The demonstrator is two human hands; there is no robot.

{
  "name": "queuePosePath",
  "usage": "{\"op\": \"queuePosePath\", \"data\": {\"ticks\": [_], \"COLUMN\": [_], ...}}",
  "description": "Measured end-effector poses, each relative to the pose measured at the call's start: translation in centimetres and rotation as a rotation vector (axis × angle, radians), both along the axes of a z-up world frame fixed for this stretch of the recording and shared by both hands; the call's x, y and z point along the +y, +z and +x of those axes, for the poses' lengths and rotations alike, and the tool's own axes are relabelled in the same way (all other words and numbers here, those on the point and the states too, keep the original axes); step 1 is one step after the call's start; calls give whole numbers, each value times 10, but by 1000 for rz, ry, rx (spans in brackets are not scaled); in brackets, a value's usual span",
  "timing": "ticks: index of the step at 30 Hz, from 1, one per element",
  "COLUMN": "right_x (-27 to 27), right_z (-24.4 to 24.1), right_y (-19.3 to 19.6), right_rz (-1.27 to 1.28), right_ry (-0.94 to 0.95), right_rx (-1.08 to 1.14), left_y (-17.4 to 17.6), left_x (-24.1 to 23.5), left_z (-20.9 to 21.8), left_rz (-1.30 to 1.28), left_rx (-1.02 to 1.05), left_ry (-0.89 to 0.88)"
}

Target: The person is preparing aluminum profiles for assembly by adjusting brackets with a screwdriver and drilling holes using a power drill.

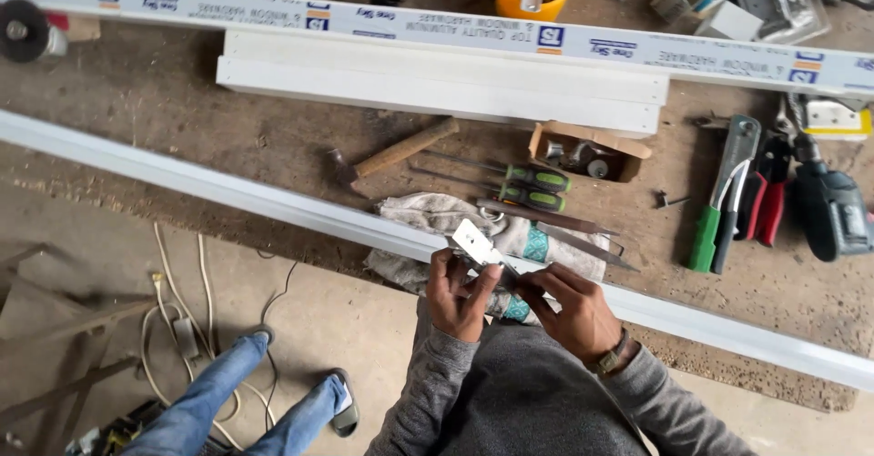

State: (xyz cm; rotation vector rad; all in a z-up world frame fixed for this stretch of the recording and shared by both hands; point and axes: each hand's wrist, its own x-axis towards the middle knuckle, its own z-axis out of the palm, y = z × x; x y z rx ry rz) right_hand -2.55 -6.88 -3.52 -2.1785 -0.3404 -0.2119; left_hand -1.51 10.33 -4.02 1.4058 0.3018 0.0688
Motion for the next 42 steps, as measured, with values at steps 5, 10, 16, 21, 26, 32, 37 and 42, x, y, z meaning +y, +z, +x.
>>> {"op": "queuePosePath", "data": {"ticks": [5,10,16,21,26,32,37,42], "right_x": [-20,3,-31,-47,-57,-83,-87,-104], "right_z": [68,122,151,124,71,-14,-50,-61], "right_y": [-67,-90,-201,-152,25,131,165,160], "right_rz": [-196,-730,-1091,-1044,-451,-381,-466,-540], "right_ry": [-29,-27,61,-84,-28,-98,-261,-258], "right_rx": [3,-64,-75,-147,324,192,212,143], "left_y": [-55,-45,-42,-65,-68,-77,-73,-74], "left_x": [44,71,83,83,68,25,-9,-37], "left_z": [-13,-16,-14,1,20,53,74,80], "left_rz": [-68,-64,-710,-1066,-1226,-1104,-926,-864], "left_rx": [37,-9,-63,-139,-89,-84,-50,-74], "left_ry": [156,237,145,-132,-183,-181,-198,-173]}}
